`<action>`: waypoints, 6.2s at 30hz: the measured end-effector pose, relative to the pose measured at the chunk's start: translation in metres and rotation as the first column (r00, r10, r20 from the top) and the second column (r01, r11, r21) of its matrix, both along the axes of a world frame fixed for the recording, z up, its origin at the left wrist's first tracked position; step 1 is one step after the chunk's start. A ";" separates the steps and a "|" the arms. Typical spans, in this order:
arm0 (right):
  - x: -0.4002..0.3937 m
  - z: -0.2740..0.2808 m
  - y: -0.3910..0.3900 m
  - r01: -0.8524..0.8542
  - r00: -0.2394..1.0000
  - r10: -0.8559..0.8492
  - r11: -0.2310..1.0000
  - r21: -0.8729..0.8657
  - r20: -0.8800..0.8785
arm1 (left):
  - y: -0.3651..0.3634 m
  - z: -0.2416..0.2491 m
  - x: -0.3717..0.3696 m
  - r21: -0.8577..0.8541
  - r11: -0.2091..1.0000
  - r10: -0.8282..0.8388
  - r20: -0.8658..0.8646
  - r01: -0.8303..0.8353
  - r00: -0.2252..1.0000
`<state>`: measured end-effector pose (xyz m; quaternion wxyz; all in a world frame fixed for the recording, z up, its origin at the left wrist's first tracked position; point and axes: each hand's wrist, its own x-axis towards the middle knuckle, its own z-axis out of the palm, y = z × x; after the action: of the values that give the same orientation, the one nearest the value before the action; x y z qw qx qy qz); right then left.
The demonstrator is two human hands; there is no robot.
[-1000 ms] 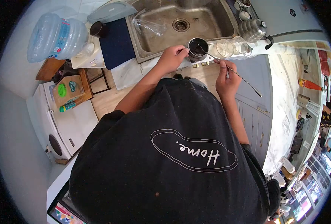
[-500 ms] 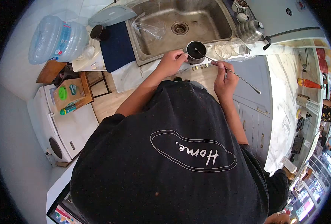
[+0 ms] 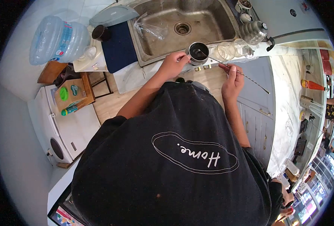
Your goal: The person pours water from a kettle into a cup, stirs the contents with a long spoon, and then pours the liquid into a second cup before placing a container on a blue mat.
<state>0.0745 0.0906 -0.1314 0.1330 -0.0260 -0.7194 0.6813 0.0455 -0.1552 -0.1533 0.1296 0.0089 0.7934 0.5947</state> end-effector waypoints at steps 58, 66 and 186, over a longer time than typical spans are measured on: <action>0.017 -0.011 0.023 -0.033 0.974 0.156 0.816 -0.577 0.164 | 0.001 -0.014 0.007 0.067 0.996 0.058 -0.016 -0.057 0.998; 0.014 -0.010 0.024 0.060 0.959 0.134 0.765 -0.641 0.249 | 0.003 -0.015 0.008 0.088 0.992 0.093 -0.022 -0.091 0.995; -0.120 0.052 0.208 -0.102 0.992 0.096 0.992 -0.070 -0.081 | 0.186 0.078 0.015 0.235 0.798 0.603 -0.296 -0.555 0.741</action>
<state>-0.0460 0.2989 -0.0794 0.1256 0.0312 -0.6886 0.7135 0.0603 0.0306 -0.0752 -0.2085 -0.1222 0.7255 0.6444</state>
